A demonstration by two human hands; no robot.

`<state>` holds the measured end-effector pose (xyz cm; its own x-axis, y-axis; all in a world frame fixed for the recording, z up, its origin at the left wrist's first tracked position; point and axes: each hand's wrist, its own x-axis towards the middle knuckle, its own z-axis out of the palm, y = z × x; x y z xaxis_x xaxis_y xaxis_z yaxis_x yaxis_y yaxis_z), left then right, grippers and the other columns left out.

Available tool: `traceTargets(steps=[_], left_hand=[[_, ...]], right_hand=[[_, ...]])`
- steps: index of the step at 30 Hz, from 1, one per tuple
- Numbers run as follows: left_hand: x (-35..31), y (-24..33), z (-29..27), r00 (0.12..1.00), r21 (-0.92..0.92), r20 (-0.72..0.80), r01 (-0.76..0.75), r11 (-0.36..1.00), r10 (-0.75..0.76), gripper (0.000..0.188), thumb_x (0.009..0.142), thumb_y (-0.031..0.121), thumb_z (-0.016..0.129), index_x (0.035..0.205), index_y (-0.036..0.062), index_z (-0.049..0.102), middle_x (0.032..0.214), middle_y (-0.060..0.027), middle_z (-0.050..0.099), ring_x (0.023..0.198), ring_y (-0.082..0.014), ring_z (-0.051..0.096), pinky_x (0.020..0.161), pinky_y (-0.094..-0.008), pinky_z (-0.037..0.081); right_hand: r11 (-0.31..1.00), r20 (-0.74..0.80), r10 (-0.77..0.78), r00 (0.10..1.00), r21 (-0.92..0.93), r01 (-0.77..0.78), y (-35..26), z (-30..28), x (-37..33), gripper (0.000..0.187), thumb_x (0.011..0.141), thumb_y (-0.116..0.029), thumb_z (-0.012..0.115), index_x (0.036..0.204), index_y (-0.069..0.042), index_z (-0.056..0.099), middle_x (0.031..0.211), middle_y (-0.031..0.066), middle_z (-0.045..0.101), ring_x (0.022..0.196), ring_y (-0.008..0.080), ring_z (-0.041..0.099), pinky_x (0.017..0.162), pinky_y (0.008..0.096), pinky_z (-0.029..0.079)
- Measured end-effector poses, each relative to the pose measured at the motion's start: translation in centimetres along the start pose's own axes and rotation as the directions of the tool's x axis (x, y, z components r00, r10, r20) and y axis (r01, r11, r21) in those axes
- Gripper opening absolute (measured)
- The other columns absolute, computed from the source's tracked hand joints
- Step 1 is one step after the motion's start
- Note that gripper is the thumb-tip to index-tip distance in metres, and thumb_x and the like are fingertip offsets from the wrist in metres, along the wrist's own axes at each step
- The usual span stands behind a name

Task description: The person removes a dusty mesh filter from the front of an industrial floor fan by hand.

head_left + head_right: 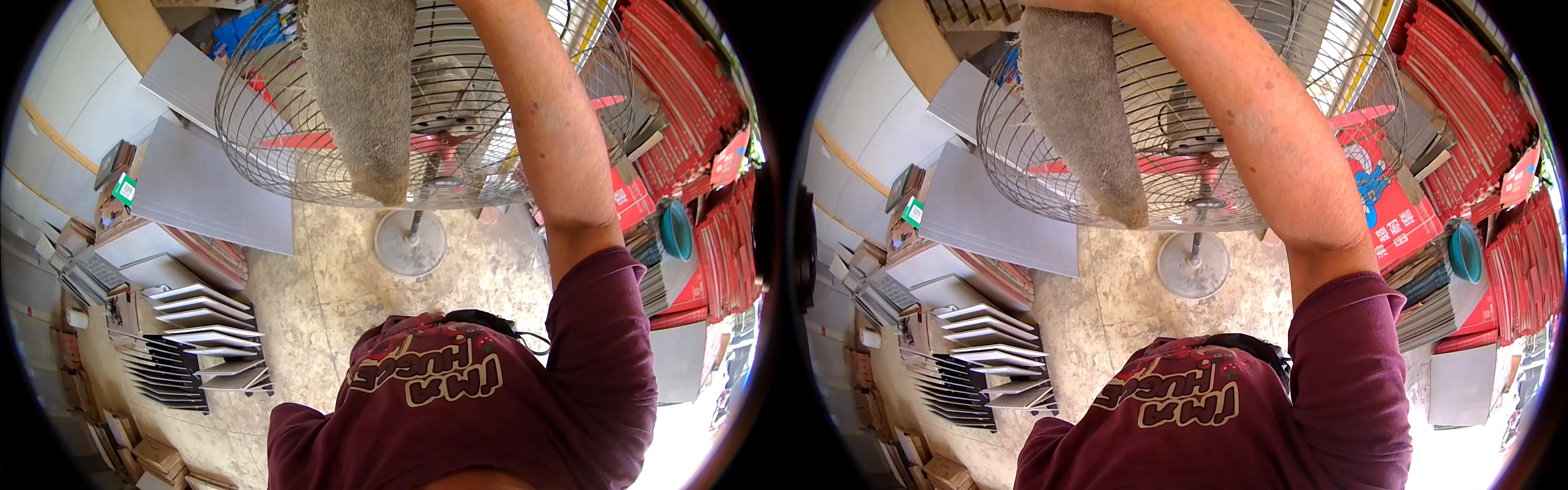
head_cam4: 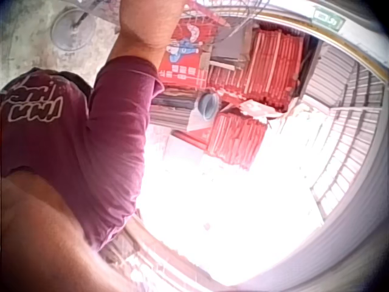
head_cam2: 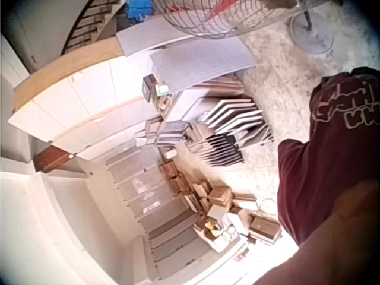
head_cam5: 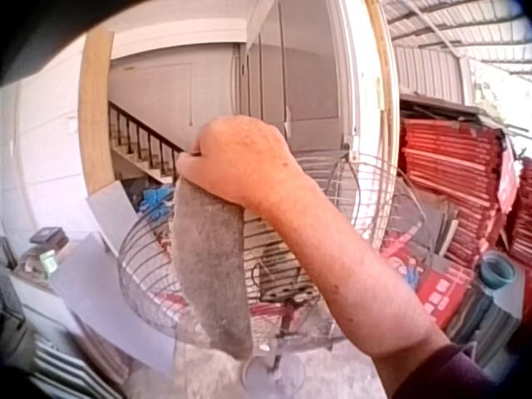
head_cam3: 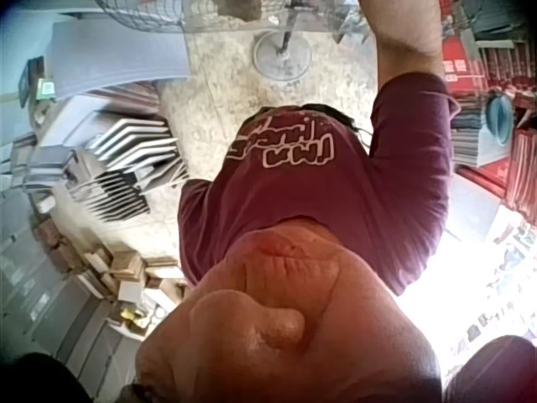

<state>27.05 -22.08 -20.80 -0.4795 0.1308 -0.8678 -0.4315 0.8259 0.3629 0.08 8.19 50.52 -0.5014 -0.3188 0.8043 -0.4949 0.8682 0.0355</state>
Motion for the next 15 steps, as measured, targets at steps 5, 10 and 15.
traceTargets(steps=[5,10,15], left_hand=[[-0.1,-0.1,0.2,1.0,-0.006,-0.003,-0.009,1.0,0.009,0.03,0.076,0.031,0.065,0.089,0.0042,0.063,0.081,-0.0078,0.062,0.076,-0.0173,0.058,0.068,-0.032,0.046],[0.0,-1.5,0.9,1.0,0.019,0.017,-0.005,1.0,0.004,0.029,0.077,0.03,0.065,0.089,0.0041,0.063,0.079,-0.0075,0.062,0.075,-0.0167,0.058,0.067,-0.0317,0.046],[-1.2,-4.5,2.0,0.998,0.091,0.061,0.023,0.996,-0.028,0.029,0.077,0.03,0.066,0.088,0.004,0.063,0.078,-0.0072,0.062,0.074,-0.0162,0.058,0.067,-0.0313,0.046]], right_hand=[[1.0,-0.017,-0.004,1.0,0.001,0.004,0.1,0.2,-0.1,0.031,0.072,-0.03,0.051,0.071,-0.003,0.067,0.072,0.0188,0.062,0.074,0.034,0.061,0.07,0.0413,0.048],[1.0,-0.036,-0.01,0.999,-0.024,0.009,0.0,0.2,-0.3,0.032,0.071,-0.031,0.052,0.071,-0.003,0.067,0.073,0.0189,0.062,0.074,0.0339,0.061,0.07,0.0412,0.048],[0.996,0.063,0.083,0.995,-0.024,-0.082,-1.5,-0.3,-0.5,0.032,0.071,-0.032,0.052,0.073,-0.003,0.067,0.075,0.019,0.063,0.076,0.0335,0.061,0.071,0.0407,0.047]])
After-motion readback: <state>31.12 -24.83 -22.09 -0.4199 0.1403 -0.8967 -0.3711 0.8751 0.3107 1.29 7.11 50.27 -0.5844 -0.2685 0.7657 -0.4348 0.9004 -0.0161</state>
